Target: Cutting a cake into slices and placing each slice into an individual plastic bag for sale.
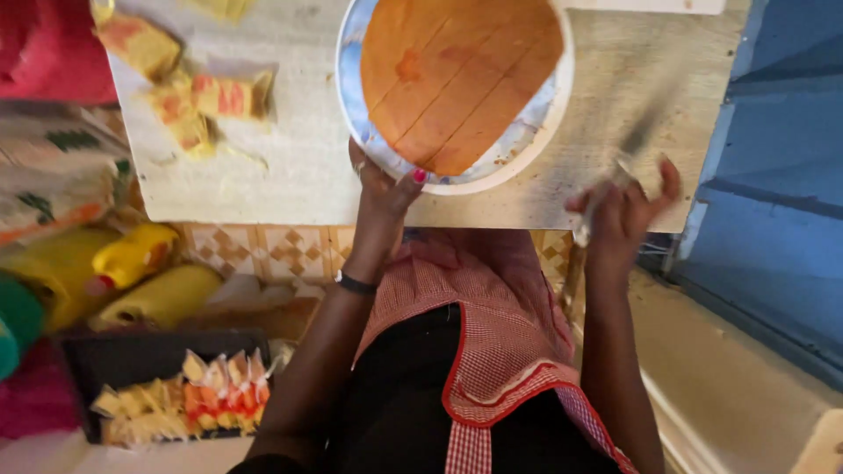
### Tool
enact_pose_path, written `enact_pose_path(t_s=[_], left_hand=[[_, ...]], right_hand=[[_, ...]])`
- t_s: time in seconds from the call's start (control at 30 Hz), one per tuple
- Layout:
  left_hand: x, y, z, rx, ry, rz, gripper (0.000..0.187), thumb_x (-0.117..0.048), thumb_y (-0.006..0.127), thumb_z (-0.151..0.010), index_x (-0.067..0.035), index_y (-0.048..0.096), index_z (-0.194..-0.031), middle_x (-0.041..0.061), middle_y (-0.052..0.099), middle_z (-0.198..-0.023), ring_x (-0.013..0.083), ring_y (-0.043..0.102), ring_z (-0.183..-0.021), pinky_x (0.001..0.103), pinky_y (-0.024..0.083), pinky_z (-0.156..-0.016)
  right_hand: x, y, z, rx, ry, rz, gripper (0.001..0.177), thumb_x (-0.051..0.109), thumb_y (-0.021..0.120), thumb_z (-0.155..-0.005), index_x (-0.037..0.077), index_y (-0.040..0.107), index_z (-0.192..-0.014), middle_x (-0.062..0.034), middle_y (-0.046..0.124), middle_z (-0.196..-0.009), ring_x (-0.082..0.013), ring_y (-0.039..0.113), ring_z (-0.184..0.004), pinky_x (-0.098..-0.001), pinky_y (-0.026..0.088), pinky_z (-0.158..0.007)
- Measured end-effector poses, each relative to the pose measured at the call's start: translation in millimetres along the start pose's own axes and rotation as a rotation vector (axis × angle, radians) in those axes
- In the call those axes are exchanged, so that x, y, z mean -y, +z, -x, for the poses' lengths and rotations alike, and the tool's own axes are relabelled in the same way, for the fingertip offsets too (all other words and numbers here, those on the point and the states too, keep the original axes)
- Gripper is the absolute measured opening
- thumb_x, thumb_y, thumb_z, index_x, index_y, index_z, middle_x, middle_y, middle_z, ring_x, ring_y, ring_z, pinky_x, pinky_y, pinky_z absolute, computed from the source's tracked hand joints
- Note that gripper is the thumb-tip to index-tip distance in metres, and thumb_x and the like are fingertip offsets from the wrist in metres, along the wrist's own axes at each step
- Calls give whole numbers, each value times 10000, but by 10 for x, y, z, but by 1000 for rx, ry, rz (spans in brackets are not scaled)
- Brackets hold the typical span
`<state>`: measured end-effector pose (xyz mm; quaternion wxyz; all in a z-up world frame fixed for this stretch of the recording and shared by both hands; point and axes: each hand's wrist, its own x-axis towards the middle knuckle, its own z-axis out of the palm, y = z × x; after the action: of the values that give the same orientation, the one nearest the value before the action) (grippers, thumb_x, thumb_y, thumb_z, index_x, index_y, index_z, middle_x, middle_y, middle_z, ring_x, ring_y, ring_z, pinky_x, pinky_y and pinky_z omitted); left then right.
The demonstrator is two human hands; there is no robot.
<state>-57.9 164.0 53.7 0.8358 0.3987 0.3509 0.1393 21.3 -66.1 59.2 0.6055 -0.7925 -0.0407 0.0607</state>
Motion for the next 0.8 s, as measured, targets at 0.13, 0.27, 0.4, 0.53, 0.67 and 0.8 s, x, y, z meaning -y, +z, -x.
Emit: enact_pose_path(t_s=[0.13,0.27,0.4,0.53,0.67,0.8], left_hand=[[-152,-134,-136,193,102,-31,1042,-198,797,-665,-174,17,-1357,177,325,-1373,293,461,-1197,413,462,-978],[-95,-295,-164,251,33,88,1147,19,749,-692,-233,-114,-1405,122,228,-1468,277,341,-1315,443,463,-1009],[-125,-224,-71,137,3,70,1139,-34,759,-646,-188,-79,-1401,133,253,-1441,283,366,-1281,428,447,-1001],[-1,-197,-63,153,82,47,1247,-46,777,-648,-187,-241,-1353,140,85,-1475,249,259,-1330,451,381,-1036],[2,-158,-71,110,73,49,1253,-69,780,-634,-179,-234,-1361,123,2,-1489,218,182,-1352,424,336,-1051],[-66,-119,-59,76,74,1,1269,-111,800,-606,-156,-216,-1365,113,-69,-1480,236,204,-1346,422,351,-1046]], right_hand=[[226,-109,359,-162,153,-351,606,61,494,-944,225,166,-1426,-113,531,-815,-172,558,-624,-318,538,-559],[731,93,517,-43,10,-18,245,-16,392,-973,121,275,-1139,-127,480,-837,-201,506,-477,-231,387,-381],[1158,361,660,122,94,71,110,36,408,-816,13,491,-748,-83,469,-515,-141,444,-336,-203,302,-284],[1486,462,705,495,406,959,590,410,303,-816,230,320,-1377,-1,605,-716,-218,578,-600,-359,429,-587],[1551,402,790,604,319,1067,473,194,372,-861,261,373,-1329,7,587,-1084,-175,609,-494,-357,459,-567],[1629,420,769,636,414,1172,537,191,402,-851,352,323,-1357,30,578,-1067,-230,601,-622,-385,431,-567]])
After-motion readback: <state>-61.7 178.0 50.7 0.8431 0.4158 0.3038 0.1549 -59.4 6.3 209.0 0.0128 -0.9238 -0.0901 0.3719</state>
